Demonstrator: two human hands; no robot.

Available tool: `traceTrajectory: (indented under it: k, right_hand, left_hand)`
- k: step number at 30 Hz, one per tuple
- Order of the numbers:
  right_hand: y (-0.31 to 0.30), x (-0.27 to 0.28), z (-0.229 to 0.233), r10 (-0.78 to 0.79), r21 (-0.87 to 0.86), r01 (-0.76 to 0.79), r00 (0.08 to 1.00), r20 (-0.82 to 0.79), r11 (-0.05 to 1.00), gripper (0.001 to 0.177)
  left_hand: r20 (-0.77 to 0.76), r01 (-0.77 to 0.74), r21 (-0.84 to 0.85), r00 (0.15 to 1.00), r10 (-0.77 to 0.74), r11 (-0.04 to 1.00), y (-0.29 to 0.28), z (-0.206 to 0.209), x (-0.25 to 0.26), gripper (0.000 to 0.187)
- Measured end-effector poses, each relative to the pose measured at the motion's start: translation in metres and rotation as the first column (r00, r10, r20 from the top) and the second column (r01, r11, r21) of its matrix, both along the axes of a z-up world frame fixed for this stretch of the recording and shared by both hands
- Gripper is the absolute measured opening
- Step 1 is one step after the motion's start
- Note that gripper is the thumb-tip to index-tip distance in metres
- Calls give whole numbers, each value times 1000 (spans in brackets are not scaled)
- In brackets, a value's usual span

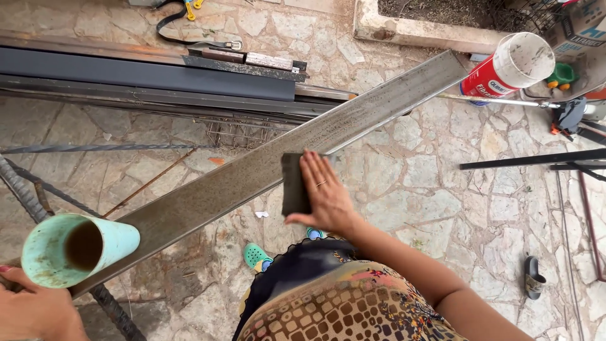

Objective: Sanding a long metal beam using a sanding block and wiping it with a cloth to prepare the surface.

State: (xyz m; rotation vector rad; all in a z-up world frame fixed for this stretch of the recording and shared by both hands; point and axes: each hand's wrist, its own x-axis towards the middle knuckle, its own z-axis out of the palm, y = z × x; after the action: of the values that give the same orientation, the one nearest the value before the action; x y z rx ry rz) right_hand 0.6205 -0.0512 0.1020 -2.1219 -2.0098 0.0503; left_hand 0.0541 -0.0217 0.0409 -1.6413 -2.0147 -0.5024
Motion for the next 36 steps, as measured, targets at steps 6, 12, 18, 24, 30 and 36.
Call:
traceTrajectory:
  k: [6, 12, 18, 24, 30, 36]
  right_hand:
    - [27, 114, -5, -173, -10, 173, 985, -14, 985, 114]
    - [13, 34, 25, -125, -11, 125, 992, 1, 992, 114]
    - [21, 87, 8, -28, -24, 29, 998, 50, 999, 115]
    - [19, 104, -15, 76, -45, -72, 994, 84, 996, 117]
    - [2, 95, -14, 181, -66, -174, 974, 136, 983, 119]
    - [6, 101, -14, 42, -14, -41, 992, 115, 999, 116]
  left_hand:
    - [24, 26, -21, 999, -25, 999, -1, 15, 11, 37]
    - [-44, -10, 15, 999, 11, 1000, 1, 8, 0, 38]
    - [-126, -50, 62, 990, 57, 997, 11, -6, -10, 39]
    - [-220, -90, 107, 969, 112, 990, 9, -19, -28, 40]
    - [-291, -131, 159, 941, 173, 979, 11, -24, -6, 41]
    - [-161, -39, 58, 986, 48, 998, 4, -26, -33, 45]
